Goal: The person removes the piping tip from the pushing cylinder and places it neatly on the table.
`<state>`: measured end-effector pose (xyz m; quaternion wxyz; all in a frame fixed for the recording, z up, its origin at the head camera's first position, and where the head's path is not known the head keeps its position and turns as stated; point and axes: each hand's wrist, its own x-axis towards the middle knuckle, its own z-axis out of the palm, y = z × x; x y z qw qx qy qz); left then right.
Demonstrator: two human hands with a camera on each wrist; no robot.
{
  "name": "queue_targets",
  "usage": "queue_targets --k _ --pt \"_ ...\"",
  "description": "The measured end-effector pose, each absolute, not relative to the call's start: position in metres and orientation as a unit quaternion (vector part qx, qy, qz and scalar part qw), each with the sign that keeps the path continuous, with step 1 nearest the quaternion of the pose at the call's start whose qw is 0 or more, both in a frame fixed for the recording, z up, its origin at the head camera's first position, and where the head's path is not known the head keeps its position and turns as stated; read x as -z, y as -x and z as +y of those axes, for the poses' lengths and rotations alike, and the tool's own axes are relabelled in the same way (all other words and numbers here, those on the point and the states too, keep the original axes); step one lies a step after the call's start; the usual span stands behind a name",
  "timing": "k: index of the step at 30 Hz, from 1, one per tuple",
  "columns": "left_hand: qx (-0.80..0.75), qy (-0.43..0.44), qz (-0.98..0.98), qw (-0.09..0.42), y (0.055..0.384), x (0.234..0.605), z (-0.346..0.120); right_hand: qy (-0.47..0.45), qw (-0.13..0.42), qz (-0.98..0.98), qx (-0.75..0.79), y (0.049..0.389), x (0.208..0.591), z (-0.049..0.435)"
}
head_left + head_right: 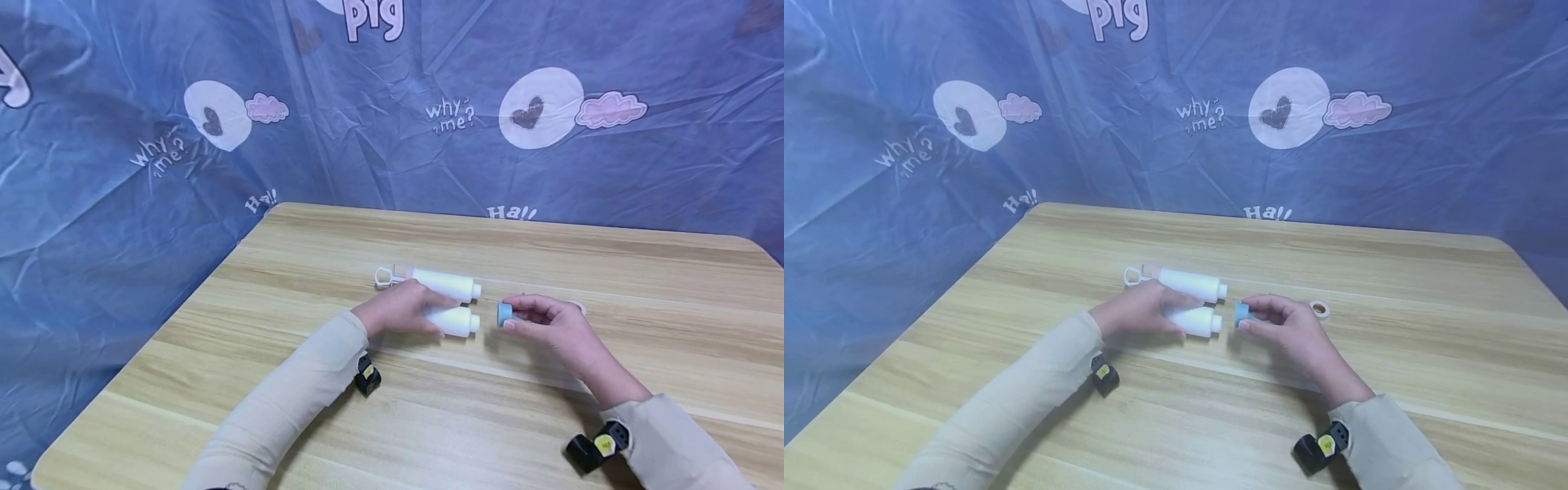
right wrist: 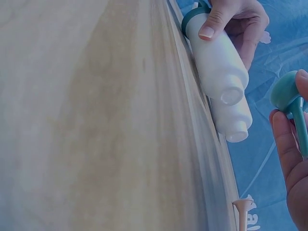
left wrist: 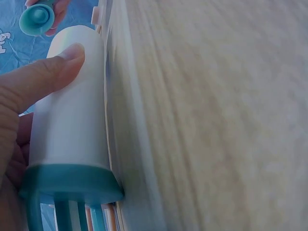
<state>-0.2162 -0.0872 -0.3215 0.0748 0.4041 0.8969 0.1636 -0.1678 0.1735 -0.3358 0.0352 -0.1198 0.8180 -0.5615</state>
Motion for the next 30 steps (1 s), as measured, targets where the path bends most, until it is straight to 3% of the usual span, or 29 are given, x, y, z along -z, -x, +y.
queue_targets --k 25,30 --pt "-0.130 -0.427 0.892 0.075 0.2145 0.3168 -0.0846 0.110 0.045 0.821 0.558 0.1668 0.3337 0.1742" --pt "-0.136 -0.437 0.888 0.044 0.2127 0.3134 -0.0832 0.113 0.049 0.821 0.558 0.1663 0.3334 0.1736"
